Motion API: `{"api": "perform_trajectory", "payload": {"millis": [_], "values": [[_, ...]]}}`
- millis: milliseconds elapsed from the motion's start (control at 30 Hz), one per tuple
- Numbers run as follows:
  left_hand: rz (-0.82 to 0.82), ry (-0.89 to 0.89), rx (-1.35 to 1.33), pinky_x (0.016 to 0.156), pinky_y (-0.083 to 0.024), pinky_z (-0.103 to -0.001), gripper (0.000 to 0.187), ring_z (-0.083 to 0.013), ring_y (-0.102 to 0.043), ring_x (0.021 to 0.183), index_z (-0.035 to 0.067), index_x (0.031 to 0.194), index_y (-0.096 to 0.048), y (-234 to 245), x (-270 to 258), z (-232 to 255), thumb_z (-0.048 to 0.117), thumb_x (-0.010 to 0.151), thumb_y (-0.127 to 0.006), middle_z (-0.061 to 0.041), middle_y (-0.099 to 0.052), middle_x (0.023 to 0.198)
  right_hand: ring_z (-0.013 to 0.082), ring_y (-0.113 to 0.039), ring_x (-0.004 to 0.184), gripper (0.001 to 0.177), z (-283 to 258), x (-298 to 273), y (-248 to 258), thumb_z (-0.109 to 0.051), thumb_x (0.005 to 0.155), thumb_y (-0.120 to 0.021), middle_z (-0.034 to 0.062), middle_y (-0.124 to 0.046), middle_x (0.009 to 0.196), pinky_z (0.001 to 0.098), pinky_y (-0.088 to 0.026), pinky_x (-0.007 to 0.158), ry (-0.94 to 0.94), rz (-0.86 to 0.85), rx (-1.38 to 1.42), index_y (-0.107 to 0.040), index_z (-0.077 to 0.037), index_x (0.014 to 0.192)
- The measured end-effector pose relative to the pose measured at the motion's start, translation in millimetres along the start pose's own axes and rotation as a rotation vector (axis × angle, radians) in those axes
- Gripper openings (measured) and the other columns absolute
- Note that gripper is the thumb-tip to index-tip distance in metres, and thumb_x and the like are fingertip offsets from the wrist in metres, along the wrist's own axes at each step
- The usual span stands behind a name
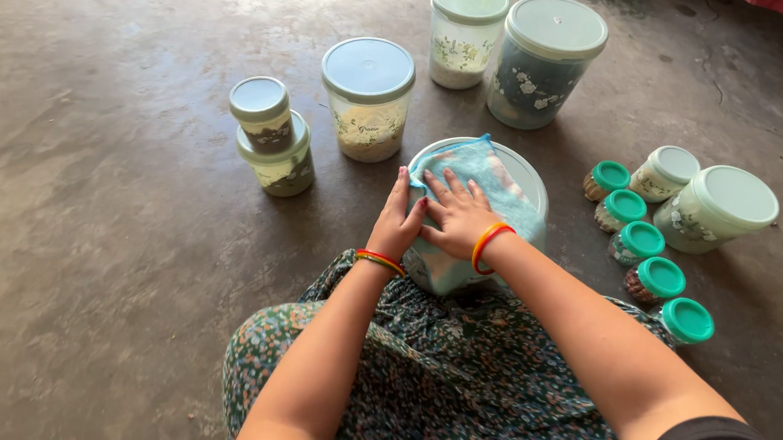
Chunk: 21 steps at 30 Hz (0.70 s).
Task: The person scoops grains into a large container, closes the lid, and wipes the container's exterior with a cloth. They rotate the container to clean all sides and then place it among other containers.
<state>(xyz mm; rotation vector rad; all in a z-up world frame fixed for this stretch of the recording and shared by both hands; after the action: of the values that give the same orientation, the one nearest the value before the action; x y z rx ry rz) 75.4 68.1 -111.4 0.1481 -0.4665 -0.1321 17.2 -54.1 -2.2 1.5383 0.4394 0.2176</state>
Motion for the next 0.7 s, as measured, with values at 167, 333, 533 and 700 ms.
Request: {"api": "perform_trajectory", "payload": {"millis": [167,333,533,700], "values": [[-0.04,0.146,-0.024,0.117,-0.036,-0.035,0.092,-0.0332,-0.042,0.148,0.004,0.165,-0.012,17,1,40,0.04,0.097,-0.061,-0.026,-0.041,0.159,0.0287,-0.005,0.158,0.075,22,41,-8,-0.062,0.098,-0.034,0.003,-0.008,0.173,0.0552,-0.008,0.123,0.037,0.059,0.005,-0.026,-0.025,0.162],[-0.104,0.015,0.085,0.12,-0.032,-0.04,0.093,-0.0379,-0.035,0.152,0.002,0.163,-0.011,22,-5,44,0.037,0.099,-0.069,-0.03,-0.032,0.164,0.0254,-0.004,0.158,0.078,56,70,-3,-0.066,0.097,-0.032,-0.0017,-0.005,0.173,0.0526,-0.008,0.125,-0.118,0.037,0.062,-0.017,-0.03,0.164],[-0.138,0.08,0.211,0.117,-0.037,-0.039,0.093,-0.038,-0.043,0.147,0.005,0.164,-0.015,28,-19,39,0.046,0.097,-0.064,-0.03,-0.042,0.157,0.0234,-0.001,0.158,0.075,98,50,-2,-0.065,0.099,-0.024,-0.0035,-0.003,0.173,0.0462,-0.006,0.126,-0.454,0.048,0.111,-0.011,-0.03,0.164],[-0.134,0.104,0.339,0.112,-0.042,-0.042,0.091,-0.0403,-0.05,0.139,0.007,0.163,-0.02,30,-22,42,0.052,0.096,-0.06,-0.028,-0.048,0.152,0.0233,-0.008,0.158,0.073,114,14,-27,-0.056,0.103,-0.026,0.0028,-0.009,0.172,0.0427,-0.009,0.127,-0.499,0.123,0.118,-0.014,-0.02,0.164]]}}
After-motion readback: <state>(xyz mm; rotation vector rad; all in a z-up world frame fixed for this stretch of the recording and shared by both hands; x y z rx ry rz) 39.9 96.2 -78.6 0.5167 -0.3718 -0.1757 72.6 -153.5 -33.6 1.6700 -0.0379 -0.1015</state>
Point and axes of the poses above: each hand's wrist, its own x-axis towards the middle knuckle, its own y-axis out of the back of the hand, z = x × y, the point moved 6 cm from there along x, towards the middle knuckle
